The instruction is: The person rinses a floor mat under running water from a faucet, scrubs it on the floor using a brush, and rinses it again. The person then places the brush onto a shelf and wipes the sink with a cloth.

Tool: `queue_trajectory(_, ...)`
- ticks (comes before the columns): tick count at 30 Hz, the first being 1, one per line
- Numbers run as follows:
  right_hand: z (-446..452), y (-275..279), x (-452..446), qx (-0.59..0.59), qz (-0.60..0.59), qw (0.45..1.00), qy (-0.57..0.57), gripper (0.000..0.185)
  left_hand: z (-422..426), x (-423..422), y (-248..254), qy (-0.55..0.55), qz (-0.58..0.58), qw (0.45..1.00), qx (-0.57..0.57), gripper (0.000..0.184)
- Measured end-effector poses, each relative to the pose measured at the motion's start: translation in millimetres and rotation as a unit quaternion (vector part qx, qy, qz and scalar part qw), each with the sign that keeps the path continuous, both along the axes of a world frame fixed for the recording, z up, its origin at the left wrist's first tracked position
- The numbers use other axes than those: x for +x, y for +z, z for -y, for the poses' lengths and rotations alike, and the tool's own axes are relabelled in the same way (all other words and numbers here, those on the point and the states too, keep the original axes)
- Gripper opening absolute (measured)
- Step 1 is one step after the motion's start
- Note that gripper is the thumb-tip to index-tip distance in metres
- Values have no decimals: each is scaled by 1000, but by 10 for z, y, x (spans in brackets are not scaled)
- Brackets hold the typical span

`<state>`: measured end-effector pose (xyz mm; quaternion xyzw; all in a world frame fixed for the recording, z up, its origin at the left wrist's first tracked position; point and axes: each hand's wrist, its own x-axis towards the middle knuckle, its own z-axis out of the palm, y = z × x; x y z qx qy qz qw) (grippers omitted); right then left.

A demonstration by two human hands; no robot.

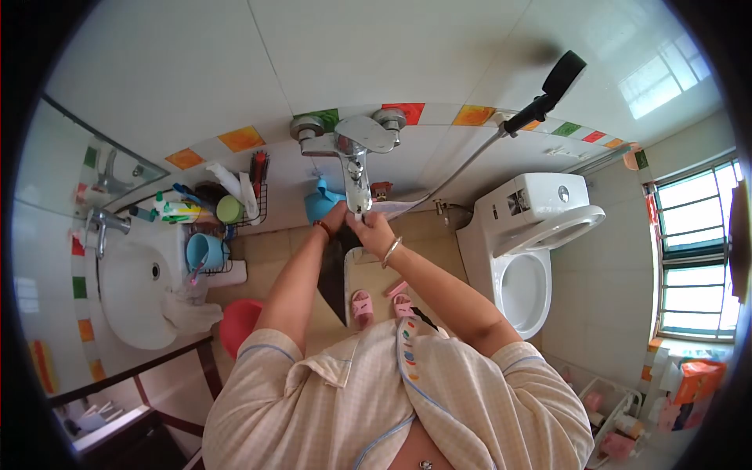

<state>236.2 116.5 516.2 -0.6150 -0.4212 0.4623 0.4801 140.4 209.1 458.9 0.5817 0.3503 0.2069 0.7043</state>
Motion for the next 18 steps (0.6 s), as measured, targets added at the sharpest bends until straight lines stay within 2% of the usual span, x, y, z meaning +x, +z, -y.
queue_trajectory(1,3,76,3,15,10,1000,8,21,16,13,0,60,15,998,27,38)
queue_trajectory(2,-2,9,2,27,-35,999,-21,20,-41,-17,-32,34,-35,999,14,36)
queue_trajectory(3,3,-17,-19,22,-37,999,-16,20,-86,-26,-40,39,-38,998,9,36)
queue_trajectory(5,-38,-24,-51,0,-190,978,-83,18,-136,-16,141,-9,-19,986,163,34)
queue_trajectory(6,-78,-7,-57,-1,-191,978,-83,18,-77,10,281,42,-34,997,57,33)
queue_trajectory(9,-212,277,-51,-121,-336,907,-223,14,114,-70,380,59,13,991,116,31)
queue_trajectory(10,-197,398,-8,-103,-408,875,-238,12,395,-48,694,68,28,996,58,31)
queue_trajectory(11,-204,320,16,-104,-410,874,-238,12,512,-114,660,68,26,996,57,31)
queue_trajectory(13,-205,107,61,-118,-411,877,-218,22,671,-215,566,44,5,946,322,41)
queue_trajectory(14,-168,138,58,-124,-368,896,-216,20,788,-250,629,41,7,947,319,41)
queue_trajectory(15,-151,173,60,-124,-366,896,-219,20,894,-286,703,64,-11,926,371,46)
queue_trajectory(16,-131,212,49,-146,-394,878,-229,21,968,-312,749,87,-29,903,420,52)
queue_trajectory(17,-129,242,45,-166,-421,860,-237,21,980,-328,739,87,-27,903,420,52)
queue_trajectory(18,-131,254,43,-143,-471,837,-238,19,976,-354,727,86,-33,895,436,57)
